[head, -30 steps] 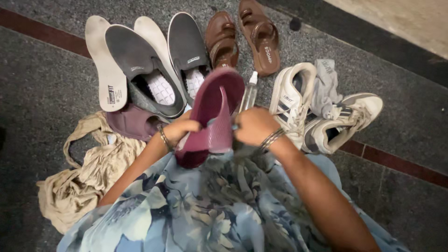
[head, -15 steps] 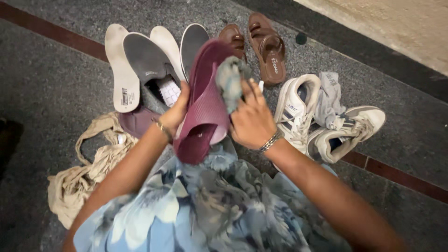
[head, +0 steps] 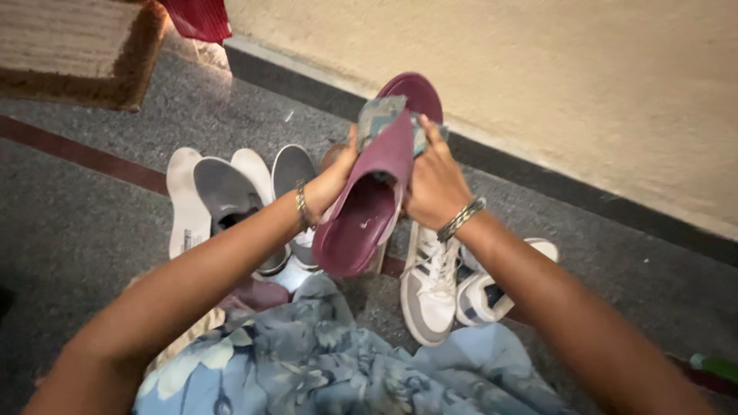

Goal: The person sits on the floor and cleans several pairs of shoes. They spray a liquid onto a cloth and wipe the soles and uppers of brown sandals, purple slides, and white sneakers. The person handles each shoe individually, turning them over to clean different surfaces.

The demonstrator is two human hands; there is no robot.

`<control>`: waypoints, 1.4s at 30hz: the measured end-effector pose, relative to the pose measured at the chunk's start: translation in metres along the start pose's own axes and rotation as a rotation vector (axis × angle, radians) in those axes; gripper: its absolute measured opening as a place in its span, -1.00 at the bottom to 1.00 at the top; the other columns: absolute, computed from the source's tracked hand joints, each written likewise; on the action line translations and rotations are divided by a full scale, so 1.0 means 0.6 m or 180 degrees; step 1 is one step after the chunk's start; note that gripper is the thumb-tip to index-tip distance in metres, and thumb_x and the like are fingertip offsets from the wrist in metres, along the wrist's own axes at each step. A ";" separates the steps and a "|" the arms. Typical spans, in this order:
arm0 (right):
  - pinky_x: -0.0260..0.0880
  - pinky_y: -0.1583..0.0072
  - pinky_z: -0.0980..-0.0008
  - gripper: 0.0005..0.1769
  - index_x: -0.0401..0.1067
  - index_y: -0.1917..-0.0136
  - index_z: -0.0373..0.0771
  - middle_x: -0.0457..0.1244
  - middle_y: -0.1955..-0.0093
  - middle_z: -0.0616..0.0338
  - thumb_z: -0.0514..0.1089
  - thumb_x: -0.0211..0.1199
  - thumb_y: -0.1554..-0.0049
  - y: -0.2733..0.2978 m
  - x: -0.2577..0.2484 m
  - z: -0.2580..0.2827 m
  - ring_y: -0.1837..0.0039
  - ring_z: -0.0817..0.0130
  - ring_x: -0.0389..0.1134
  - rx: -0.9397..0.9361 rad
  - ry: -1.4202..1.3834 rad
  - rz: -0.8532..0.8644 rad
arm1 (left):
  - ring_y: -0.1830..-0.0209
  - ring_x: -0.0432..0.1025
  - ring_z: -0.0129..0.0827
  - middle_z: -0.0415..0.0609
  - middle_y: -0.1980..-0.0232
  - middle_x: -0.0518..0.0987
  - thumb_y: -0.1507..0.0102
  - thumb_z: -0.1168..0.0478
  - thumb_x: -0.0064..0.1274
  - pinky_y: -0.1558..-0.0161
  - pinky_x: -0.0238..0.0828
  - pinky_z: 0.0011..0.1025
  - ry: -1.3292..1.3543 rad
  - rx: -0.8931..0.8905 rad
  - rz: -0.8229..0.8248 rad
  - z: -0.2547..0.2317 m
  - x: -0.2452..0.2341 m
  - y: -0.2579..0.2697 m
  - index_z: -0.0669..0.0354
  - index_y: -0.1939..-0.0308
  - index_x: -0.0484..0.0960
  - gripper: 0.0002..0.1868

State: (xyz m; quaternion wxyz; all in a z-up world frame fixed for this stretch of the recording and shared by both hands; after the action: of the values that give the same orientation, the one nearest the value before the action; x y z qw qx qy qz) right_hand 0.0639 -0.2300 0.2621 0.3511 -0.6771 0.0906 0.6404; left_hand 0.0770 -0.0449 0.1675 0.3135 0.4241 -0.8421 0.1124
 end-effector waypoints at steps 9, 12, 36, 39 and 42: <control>0.35 -0.17 -0.04 -0.76 0.57 0.16 -0.09 0.37 0.12 0.00 -0.17 0.30 0.18 0.090 -0.057 -0.052 -0.10 -0.08 0.32 -0.1346 0.0711 0.0013 | -0.27 0.46 -0.30 0.00 -0.33 0.52 -0.18 -0.55 -0.39 -0.25 0.44 -0.28 0.0009 -0.0255 -0.0083 0.024 0.059 0.006 0.02 -0.47 0.33 -0.01; 0.37 0.14 0.16 -0.94 0.51 0.25 -0.09 0.33 0.19 0.11 -0.22 0.28 0.06 0.093 -0.076 -0.083 0.04 0.14 0.34 -0.1177 0.0887 0.1143 | -0.18 0.49 -0.18 0.11 -0.25 0.54 -0.22 -0.53 -0.36 -0.17 0.49 -0.14 -0.0327 0.0096 -0.0230 0.006 0.049 0.002 0.15 -0.43 0.37 0.00; 0.37 -0.14 0.17 -0.73 0.54 0.09 -0.40 0.34 0.00 -0.07 -0.28 0.37 0.10 0.137 0.214 -0.067 -0.10 0.02 0.38 0.1930 -0.1382 -0.0236 | -0.27 0.45 -0.22 0.08 -0.35 0.48 -0.21 -0.59 -0.35 -0.29 0.41 -0.20 0.0162 0.0484 -0.0971 0.047 -0.034 0.084 0.17 -0.48 0.31 0.07; 0.36 -0.09 0.20 -0.76 0.55 0.06 -0.39 0.34 0.00 -0.07 -0.22 0.34 0.02 0.178 0.180 -0.066 -0.04 0.10 0.36 0.2910 -0.2542 -0.0770 | -0.26 0.47 -0.22 0.08 -0.34 0.49 -0.20 -0.56 -0.35 -0.29 0.43 -0.20 0.0164 0.0608 -0.0951 0.044 -0.034 0.087 0.18 -0.47 0.29 0.06; 0.38 -0.12 0.26 -0.75 0.51 -0.04 -0.33 0.32 -0.08 0.01 -0.20 0.28 -0.08 0.161 0.160 -0.026 -0.07 0.22 0.35 0.2837 -0.4011 -0.2034 | -0.30 0.43 -0.33 -0.02 -0.38 0.47 -0.21 -0.54 -0.31 -0.32 0.37 -0.29 -0.0256 0.0656 -0.1197 0.060 -0.035 0.080 0.12 -0.46 0.28 0.01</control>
State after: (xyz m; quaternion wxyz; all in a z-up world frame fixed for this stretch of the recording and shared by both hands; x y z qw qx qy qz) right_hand 0.0369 -0.2788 0.1368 0.7358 0.0170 -0.0743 0.6729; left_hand 0.0329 -0.0180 0.1300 0.2500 0.6078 -0.7440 0.1205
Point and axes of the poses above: each hand's wrist, its own y-axis away from the middle knuckle, its own x-axis out of the palm, z = x × y, the point moved 1 cm from there along -y, towards the middle knuckle
